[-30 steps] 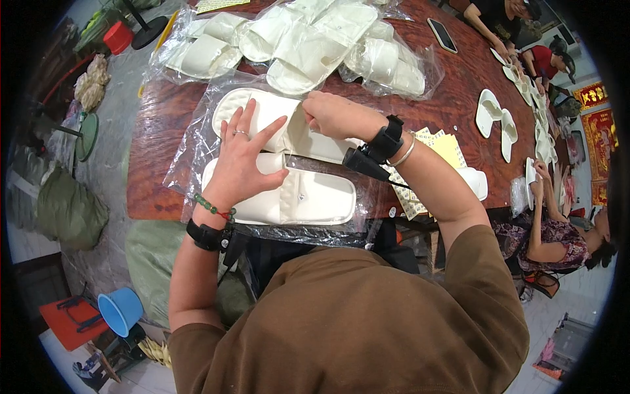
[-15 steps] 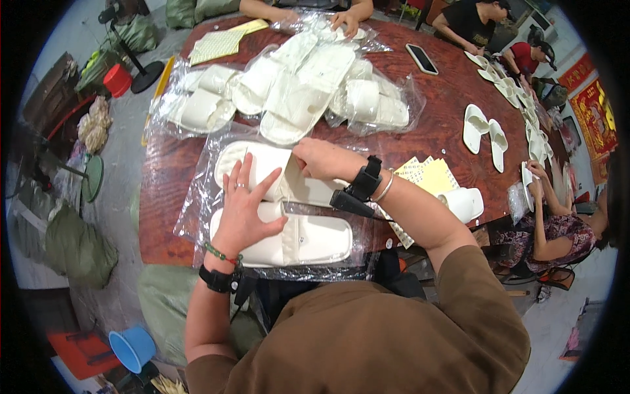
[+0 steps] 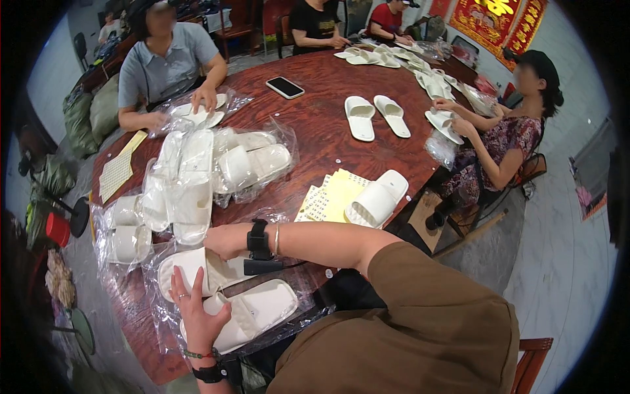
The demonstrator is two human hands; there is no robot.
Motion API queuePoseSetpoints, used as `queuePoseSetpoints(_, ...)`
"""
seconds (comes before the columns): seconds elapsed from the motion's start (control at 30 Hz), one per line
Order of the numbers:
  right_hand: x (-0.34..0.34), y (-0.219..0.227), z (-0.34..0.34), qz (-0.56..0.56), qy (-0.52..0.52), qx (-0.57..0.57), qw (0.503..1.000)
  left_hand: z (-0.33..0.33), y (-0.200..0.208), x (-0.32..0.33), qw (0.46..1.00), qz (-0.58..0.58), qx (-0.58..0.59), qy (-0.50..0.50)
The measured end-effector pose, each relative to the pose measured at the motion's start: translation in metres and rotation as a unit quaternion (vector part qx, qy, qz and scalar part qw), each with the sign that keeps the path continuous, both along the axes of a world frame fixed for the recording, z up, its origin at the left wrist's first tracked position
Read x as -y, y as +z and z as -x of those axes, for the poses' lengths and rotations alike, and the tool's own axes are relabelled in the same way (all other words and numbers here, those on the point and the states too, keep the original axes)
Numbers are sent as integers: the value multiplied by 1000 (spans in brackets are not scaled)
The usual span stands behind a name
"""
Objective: Inspecting white slippers and packaging them into plastic bags.
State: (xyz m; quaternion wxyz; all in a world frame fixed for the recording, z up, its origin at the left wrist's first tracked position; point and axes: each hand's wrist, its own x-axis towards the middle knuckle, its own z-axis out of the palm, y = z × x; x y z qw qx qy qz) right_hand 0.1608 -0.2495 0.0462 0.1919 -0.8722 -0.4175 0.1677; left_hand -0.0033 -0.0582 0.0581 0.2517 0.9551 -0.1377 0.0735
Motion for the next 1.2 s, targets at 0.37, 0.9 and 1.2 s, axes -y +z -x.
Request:
queuePoseSetpoints(0.37, -2, -3, 1, -55, 13, -65, 996, 4, -8, -10, 1000, -9, 12, 4)
queuePoseSetpoints(0.9, 21, 7, -5, -21, 66, -88, 994, 1, -12, -10, 1000, -6, 23, 18)
queuePoseSetpoints(1.2, 28, 23, 47, -144, 86, 95, 981, 0, -12, -10, 1000, -5, 3, 28)
